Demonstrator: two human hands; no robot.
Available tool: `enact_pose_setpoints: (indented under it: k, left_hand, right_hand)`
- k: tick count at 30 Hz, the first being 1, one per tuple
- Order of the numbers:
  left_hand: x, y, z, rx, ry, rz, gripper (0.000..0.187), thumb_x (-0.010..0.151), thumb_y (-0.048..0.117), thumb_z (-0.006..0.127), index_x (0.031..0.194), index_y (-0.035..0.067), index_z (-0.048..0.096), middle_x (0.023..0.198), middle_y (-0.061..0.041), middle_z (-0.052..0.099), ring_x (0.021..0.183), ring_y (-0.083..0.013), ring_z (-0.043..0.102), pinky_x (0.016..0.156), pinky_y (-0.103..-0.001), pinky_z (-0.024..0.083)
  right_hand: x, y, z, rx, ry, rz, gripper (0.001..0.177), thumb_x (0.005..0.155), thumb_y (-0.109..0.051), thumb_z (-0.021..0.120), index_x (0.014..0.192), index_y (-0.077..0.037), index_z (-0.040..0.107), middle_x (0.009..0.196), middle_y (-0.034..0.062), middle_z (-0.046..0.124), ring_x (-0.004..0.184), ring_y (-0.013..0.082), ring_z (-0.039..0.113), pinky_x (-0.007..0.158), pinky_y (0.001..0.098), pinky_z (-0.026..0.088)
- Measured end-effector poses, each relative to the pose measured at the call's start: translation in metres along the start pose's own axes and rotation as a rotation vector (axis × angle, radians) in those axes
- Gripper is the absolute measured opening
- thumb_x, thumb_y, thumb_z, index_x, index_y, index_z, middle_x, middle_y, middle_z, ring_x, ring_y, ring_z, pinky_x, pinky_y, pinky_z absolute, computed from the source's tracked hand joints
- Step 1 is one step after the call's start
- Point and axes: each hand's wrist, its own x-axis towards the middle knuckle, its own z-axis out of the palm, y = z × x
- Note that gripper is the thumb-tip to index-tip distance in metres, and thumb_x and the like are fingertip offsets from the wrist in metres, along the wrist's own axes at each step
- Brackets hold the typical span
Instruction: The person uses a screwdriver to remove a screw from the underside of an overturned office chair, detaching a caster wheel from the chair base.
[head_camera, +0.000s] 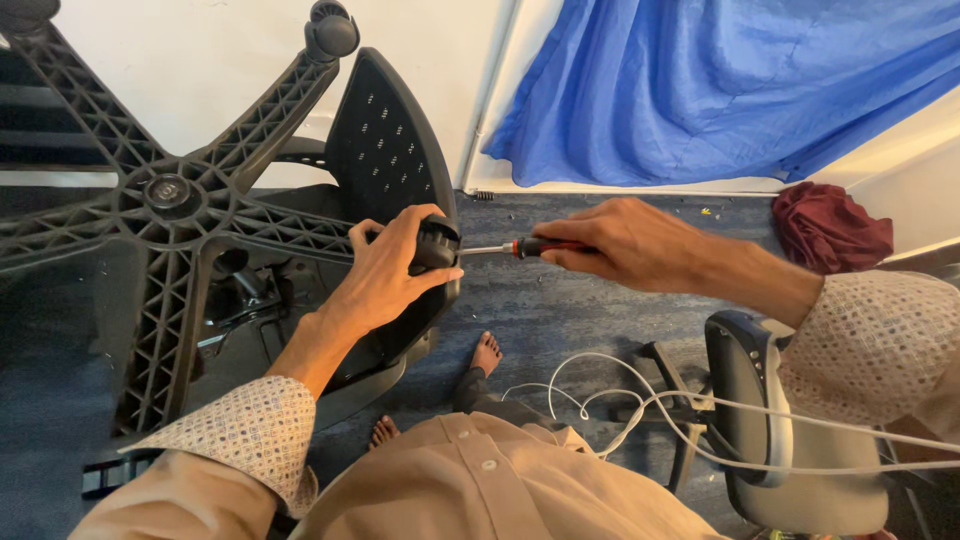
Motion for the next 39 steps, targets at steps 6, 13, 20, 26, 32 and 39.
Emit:
enact_pose_setpoints:
  k: [6, 13, 20, 26, 32, 39]
  left_hand:
    - [0.004, -0.004, -0.002, -0.016, -0.071, -0.016, 0.068, 0.089, 0.039, 0.078, 0.140, 0.013, 0.041, 0.126, -0.007, 0.062, 0.111, -0.0261, 0.058, 0.103, -0.053, 0.026]
    - [0.013, -0.012, 0.004, -0.040, -0.090, -0.061, 0.067, 0.087, 0.040, 0.078, 0.138, 0.016, 0.041, 0.124, -0.005, 0.066, 0.118, -0.0247, 0.061, 0.103, -0.055, 0.025]
    - [0.012, -0.018, 0.012, -0.050, -0.057, -0.025, 0.069, 0.086, 0.040, 0.079, 0.139, 0.017, 0.040, 0.127, -0.005, 0.064, 0.124, -0.0258, 0.059, 0.102, -0.058, 0.024]
    - [0.014, -0.013, 0.010, 0.010, -0.067, -0.055, 0.074, 0.083, 0.043, 0.081, 0.139, 0.017, 0.041, 0.134, -0.007, 0.059, 0.122, -0.0281, 0.057, 0.100, -0.058, 0.027]
    - [0.016, -0.008, 0.001, -0.008, -0.126, -0.137, 0.067, 0.085, 0.042, 0.079, 0.136, 0.018, 0.044, 0.122, -0.005, 0.068, 0.119, -0.0241, 0.063, 0.107, -0.055, 0.027]
    - [0.015, -0.008, 0.006, 0.025, -0.111, -0.216, 0.070, 0.083, 0.044, 0.080, 0.137, 0.018, 0.043, 0.116, -0.006, 0.071, 0.118, -0.0256, 0.064, 0.109, -0.055, 0.029]
  right_hand:
    - [0.007, 0.001, 0.000, 0.719, -0.356, 0.940, 0.049, 0.099, -0.046, 0.054, 0.128, -0.013, 0.076, 0.063, 0.0027, 0.053, 0.046, 0.0147, 0.036, 0.040, 0.0353, 0.027]
    - [0.011, -0.010, 0.012, -0.138, 0.052, 0.110, 0.040, 0.100, -0.042, 0.061, 0.119, -0.009, 0.073, 0.087, 0.0041, 0.069, 0.055, 0.0144, 0.061, 0.047, 0.0333, 0.048]
    - [0.011, -0.009, 0.021, -0.155, -0.089, 0.280, 0.041, 0.097, -0.043, 0.060, 0.119, -0.010, 0.073, 0.072, 0.0023, 0.068, 0.047, 0.0169, 0.061, 0.045, 0.0356, 0.048]
    - [0.028, 0.002, 0.012, 0.749, -0.343, 0.800, 0.045, 0.101, -0.046, 0.061, 0.111, -0.006, 0.079, 0.057, -0.0017, 0.053, 0.044, 0.0091, 0.038, 0.038, 0.0301, 0.029]
    - [0.038, -0.004, 0.011, 0.579, -0.265, 0.729, 0.043, 0.099, -0.047, 0.055, 0.111, -0.012, 0.076, 0.060, -0.0017, 0.062, 0.046, 0.0141, 0.049, 0.043, 0.0334, 0.040]
    - [0.013, -0.005, 0.017, -0.250, 0.015, 0.073, 0.044, 0.095, -0.040, 0.059, 0.124, -0.009, 0.071, 0.082, 0.0125, 0.071, 0.060, 0.0345, 0.066, 0.049, 0.0484, 0.050]
